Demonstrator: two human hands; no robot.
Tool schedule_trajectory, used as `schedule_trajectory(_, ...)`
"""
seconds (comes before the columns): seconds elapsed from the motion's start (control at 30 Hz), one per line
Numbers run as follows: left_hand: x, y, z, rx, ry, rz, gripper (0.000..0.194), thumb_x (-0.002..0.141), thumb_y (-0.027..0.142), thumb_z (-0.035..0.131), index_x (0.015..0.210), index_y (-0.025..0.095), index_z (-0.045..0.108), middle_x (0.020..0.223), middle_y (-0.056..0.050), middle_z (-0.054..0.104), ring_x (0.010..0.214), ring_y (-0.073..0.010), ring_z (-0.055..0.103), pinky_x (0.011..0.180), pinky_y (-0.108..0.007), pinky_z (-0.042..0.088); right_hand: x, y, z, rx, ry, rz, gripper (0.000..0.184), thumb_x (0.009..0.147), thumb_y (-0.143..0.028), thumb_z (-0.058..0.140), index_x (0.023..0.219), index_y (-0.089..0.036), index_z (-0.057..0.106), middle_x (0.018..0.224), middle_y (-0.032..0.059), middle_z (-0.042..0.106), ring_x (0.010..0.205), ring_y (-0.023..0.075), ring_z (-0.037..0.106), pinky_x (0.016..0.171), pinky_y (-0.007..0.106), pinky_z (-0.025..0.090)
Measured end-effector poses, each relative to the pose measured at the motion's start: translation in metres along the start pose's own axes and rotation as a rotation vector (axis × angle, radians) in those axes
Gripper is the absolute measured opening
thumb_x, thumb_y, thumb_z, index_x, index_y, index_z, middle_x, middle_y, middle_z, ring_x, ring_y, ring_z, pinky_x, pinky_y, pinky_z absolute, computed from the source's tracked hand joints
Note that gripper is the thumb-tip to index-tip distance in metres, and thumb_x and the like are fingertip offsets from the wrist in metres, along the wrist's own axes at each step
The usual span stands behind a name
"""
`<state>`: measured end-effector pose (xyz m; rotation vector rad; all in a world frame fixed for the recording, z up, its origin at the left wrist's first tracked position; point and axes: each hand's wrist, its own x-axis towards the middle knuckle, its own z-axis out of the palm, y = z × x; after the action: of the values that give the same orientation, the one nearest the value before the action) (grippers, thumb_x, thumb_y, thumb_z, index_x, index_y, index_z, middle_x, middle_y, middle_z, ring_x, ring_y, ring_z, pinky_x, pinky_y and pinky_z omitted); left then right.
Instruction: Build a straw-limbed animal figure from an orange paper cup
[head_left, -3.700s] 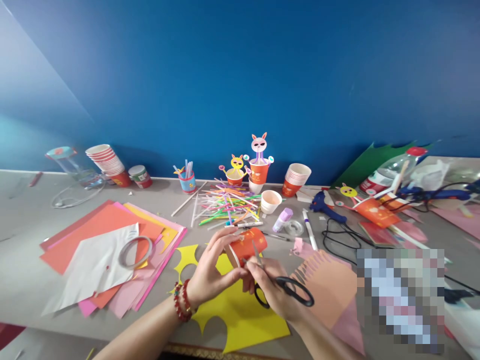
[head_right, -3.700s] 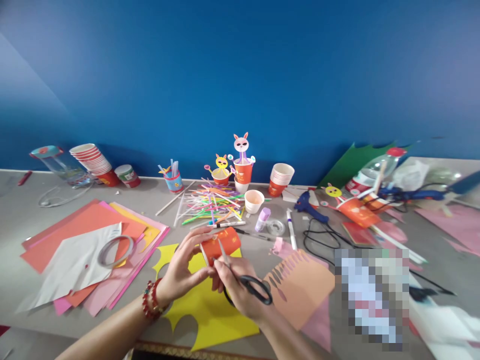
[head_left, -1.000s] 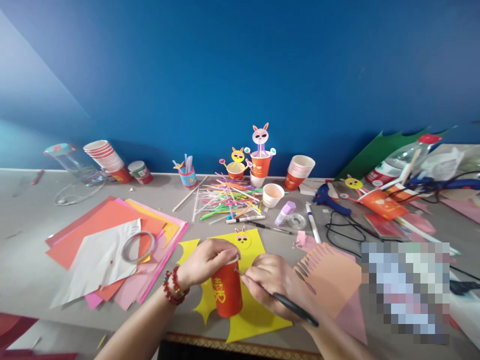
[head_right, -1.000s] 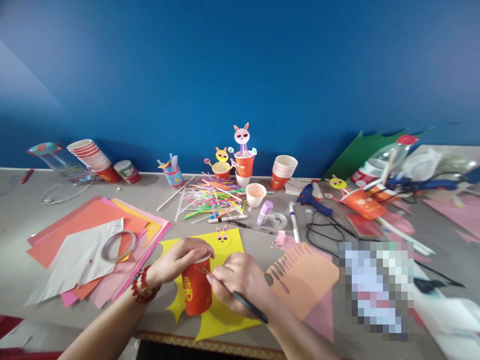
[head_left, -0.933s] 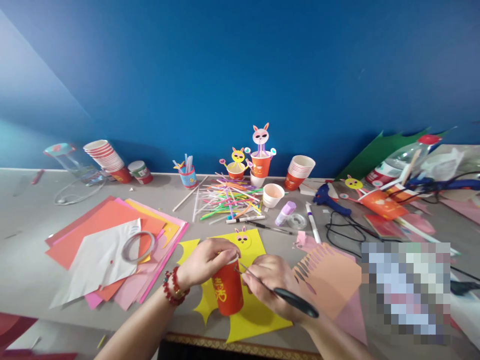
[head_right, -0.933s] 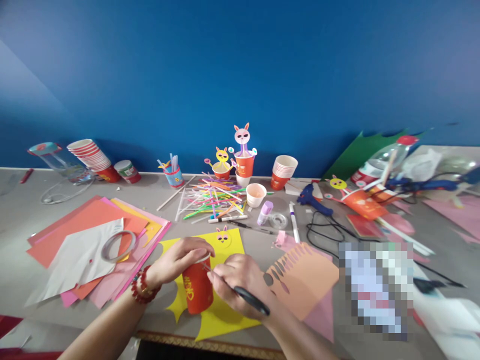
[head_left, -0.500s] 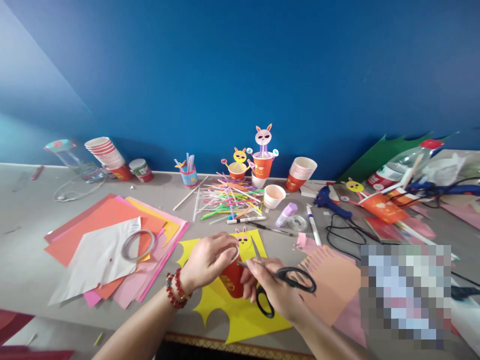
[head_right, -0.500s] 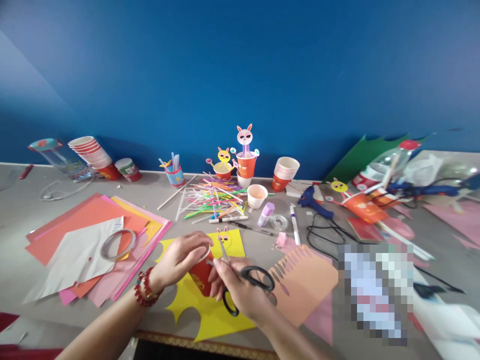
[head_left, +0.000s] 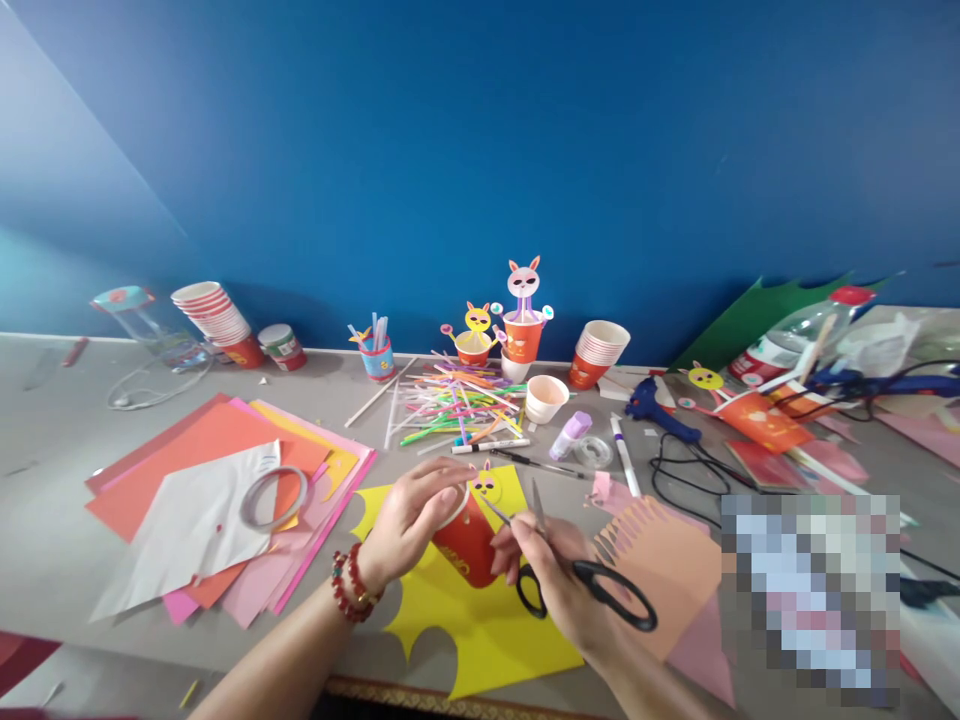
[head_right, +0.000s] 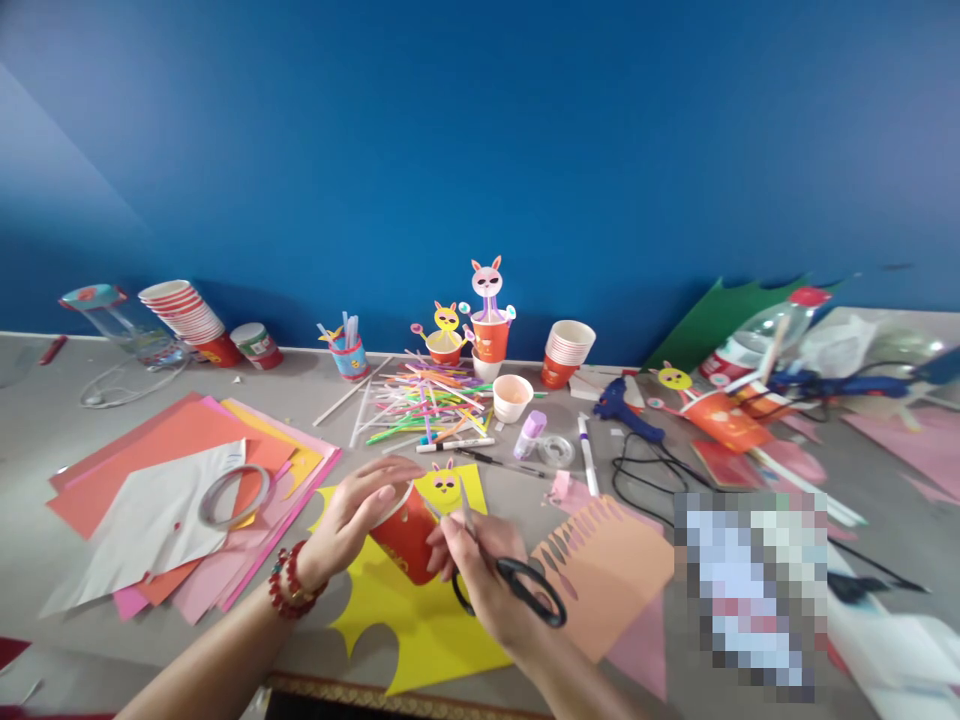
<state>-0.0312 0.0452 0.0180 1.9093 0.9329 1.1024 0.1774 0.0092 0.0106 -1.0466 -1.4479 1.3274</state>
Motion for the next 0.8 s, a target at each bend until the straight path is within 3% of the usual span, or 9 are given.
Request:
schedule_trajectory(0.17,-0.003,0.002,0.000,-0.073,0.020,0.061,0.037,0.100,0.034,0.043,0.123,0.020,0.068,0.119,-0.012,0.068,0.111,-0.0269,0.062,0.096,-0.037,0.046,0.005,0.006,-0.004,-0.186,0.063,-0.028,0.038,0.095,-0.048,0.056,0.071,-0.019,0.062,0.063,0.0009,0.066,0.059,0.0145,0.063,0.057,0.024,0.048)
schedule_trajectory(0.27,-0.005,0.000,0.005,-0.143,0.102,-0.024,0.036,0.100,0.038,0.043,0.112,0.018,0.070,0.105,-0.011,0.070,0.099,-0.0251,0.064,0.090,-0.036,0.048,0.005,0.008,0.000,-0.196,0.040,-0.020,0.028,0.085,-0.048,0.068,0.082,-0.020,0.064,0.070,0.0002,0.067,0.063,0.0154,0.063,0.058,0.024,0.049)
schedule_trajectory(0.4,-0.007,-0.009,0.019,-0.390,0.274,-0.141,0.038,0.103,0.041,0.036,0.101,0.017,0.065,0.102,-0.010,0.066,0.093,-0.0237,0.065,0.086,-0.038,0.050,0.004,0.003,0.007,-0.211,0.036,-0.043,0.027,0.081,-0.044,0.074,0.079,-0.021,0.061,0.069,-0.0013,0.065,0.064,0.0153,0.062,0.061,0.024,0.051)
schedule_trajectory(0.5,-0.008,-0.013,0.029,-0.584,0.318,-0.083,0.045,0.100,0.055,0.032,0.103,0.019,0.059,0.111,-0.011,0.059,0.104,-0.0280,0.063,0.093,-0.044,0.050,0.003,0.000,0.009,-0.264,0.116,-0.084,0.029,0.083,-0.045,0.071,0.073,-0.021,0.057,0.065,-0.0014,0.064,0.061,0.0160,0.060,0.059,0.025,0.050)
schedule_trajectory(0.57,-0.008,-0.012,0.032,-0.595,0.272,-0.009,0.049,0.092,0.063,0.047,0.113,0.021,0.057,0.119,-0.012,0.057,0.116,-0.0328,0.058,0.101,-0.049,0.046,0.003,0.000,0.008,-0.295,0.173,-0.113,0.030,0.083,-0.046,0.071,0.072,-0.022,0.056,0.063,-0.0012,0.063,0.058,0.0168,0.059,0.056,0.026,0.048)
schedule_trajectory(0.67,-0.009,-0.008,0.034,-0.505,0.203,0.024,0.059,0.080,0.056,0.072,0.126,0.023,0.054,0.128,-0.013,0.054,0.126,-0.0355,0.051,0.105,-0.049,0.042,0.002,0.002,0.006,-0.324,0.204,-0.161,0.032,0.083,-0.048,0.071,0.071,-0.023,0.055,0.061,-0.0014,0.062,0.056,0.0170,0.058,0.053,0.026,0.047)
schedule_trajectory(0.8,-0.012,-0.009,0.031,-0.469,0.194,-0.036,0.056,0.077,0.055,0.075,0.121,0.022,0.061,0.124,-0.011,0.056,0.122,-0.0333,0.053,0.106,-0.046,0.041,0.001,0.003,0.007,-0.326,0.181,-0.197,0.031,0.085,-0.047,0.069,0.071,-0.023,0.056,0.061,-0.0022,0.062,0.055,0.0159,0.058,0.053,0.025,0.047)
